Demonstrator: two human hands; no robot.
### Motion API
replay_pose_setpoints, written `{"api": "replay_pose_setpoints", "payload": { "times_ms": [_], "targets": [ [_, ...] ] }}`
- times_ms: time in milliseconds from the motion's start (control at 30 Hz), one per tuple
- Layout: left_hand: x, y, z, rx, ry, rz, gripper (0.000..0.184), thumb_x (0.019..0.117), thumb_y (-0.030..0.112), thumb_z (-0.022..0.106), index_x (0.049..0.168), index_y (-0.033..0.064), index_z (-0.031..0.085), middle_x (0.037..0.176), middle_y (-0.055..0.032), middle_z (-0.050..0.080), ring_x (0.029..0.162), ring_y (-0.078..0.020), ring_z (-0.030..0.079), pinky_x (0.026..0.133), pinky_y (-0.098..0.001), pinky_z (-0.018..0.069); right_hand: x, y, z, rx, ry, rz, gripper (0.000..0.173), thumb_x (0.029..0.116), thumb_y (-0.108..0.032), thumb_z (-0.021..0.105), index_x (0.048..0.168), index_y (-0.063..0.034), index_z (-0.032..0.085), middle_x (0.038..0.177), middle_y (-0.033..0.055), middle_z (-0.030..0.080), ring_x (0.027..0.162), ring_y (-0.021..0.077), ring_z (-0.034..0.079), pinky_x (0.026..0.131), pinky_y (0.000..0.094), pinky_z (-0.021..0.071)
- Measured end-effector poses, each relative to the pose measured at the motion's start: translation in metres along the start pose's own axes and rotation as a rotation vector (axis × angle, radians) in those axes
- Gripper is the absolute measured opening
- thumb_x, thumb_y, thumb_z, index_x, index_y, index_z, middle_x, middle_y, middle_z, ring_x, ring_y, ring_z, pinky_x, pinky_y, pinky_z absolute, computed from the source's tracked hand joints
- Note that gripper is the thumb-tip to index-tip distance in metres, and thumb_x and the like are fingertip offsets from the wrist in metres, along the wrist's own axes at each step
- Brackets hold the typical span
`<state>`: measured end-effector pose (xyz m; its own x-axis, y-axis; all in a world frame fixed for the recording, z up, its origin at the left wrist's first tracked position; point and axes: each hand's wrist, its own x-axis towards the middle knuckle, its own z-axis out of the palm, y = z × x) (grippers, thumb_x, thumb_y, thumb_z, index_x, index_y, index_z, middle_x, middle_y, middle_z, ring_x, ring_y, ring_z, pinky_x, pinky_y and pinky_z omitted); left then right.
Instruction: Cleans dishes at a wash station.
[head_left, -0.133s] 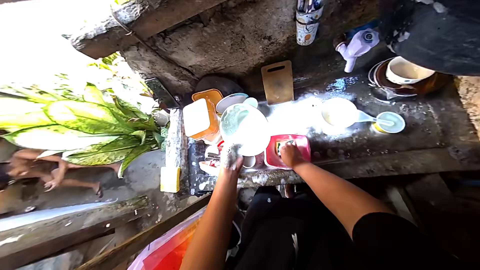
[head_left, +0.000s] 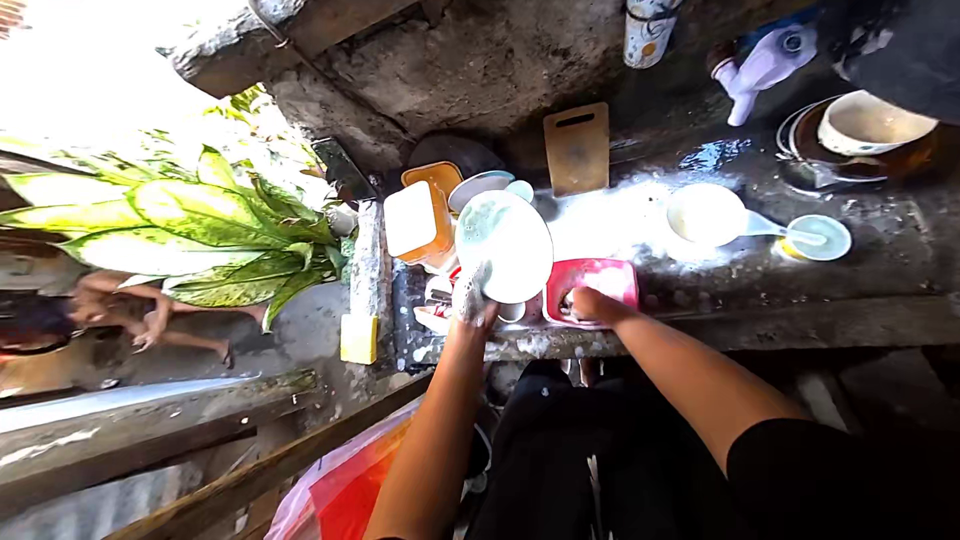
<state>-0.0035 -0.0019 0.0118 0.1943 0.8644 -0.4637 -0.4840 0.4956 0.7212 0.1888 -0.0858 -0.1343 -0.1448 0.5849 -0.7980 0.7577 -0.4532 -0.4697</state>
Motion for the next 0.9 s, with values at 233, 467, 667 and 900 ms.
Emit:
{"api": "replay_pose_setpoints", "payload": {
  "times_ms": [233,467,667,900],
  "targets": [
    [0.005,-0.032,-0.007,0.067,-0.042,-0.107,0.029,0.1119,0.017,0.036,0.132,0.0037,0.053,0.111,-0.0131,0.067,0.097,-0.0199,0.067,0.082,-0.0364,0.0599,-0.06,0.002,-0.031,1.794,0.13,-0.489,0.039,0.1035,-0.024,0.034,0.132,-0.0056,0.052,0.118,0.0178,0.068,0.108,0.0317,0.068,0.092,0.053,0.0575],
    [-0.006,-0.069,0.027,-0.238,0.01,-0.565,0.034,0.1101,0.031,0.032,0.096,0.0131,0.057,0.073,-0.0021,0.061,0.061,-0.0104,0.059,0.055,-0.0258,0.0523,-0.139,-0.111,-0.066,0.632,0.974,-0.812,0.024,0.0933,-0.006,0.059,0.114,0.0012,0.069,0.105,0.0104,0.073,0.09,0.0164,0.071,0.081,0.0383,0.0613],
    [-0.013,-0.074,0.033,-0.334,-0.043,-0.717,0.031,0.1096,0.027,0.034,0.096,0.013,0.057,0.075,-0.0037,0.061,0.062,-0.0125,0.06,0.053,-0.0258,0.0516,-0.124,-0.136,-0.135,-0.074,0.775,-0.301,0.026,0.0917,-0.007,0.066,0.115,0.0045,0.068,0.117,0.0255,0.069,0.114,0.0422,0.066,0.095,0.0622,0.0521],
    [0.007,-0.04,0.042,0.36,-0.241,-0.228,0.016,0.105,0.004,0.046,0.097,0.0052,0.061,0.071,-0.0027,0.059,0.058,-0.008,0.055,0.051,-0.0223,0.0481,-0.092,-0.108,-0.107,1.04,0.607,-0.353,0.053,0.1099,-0.051,0.035,0.131,-0.0097,0.061,0.105,0.0129,0.067,0.089,0.0225,0.066,0.076,0.0447,0.0564]
  ]
}}
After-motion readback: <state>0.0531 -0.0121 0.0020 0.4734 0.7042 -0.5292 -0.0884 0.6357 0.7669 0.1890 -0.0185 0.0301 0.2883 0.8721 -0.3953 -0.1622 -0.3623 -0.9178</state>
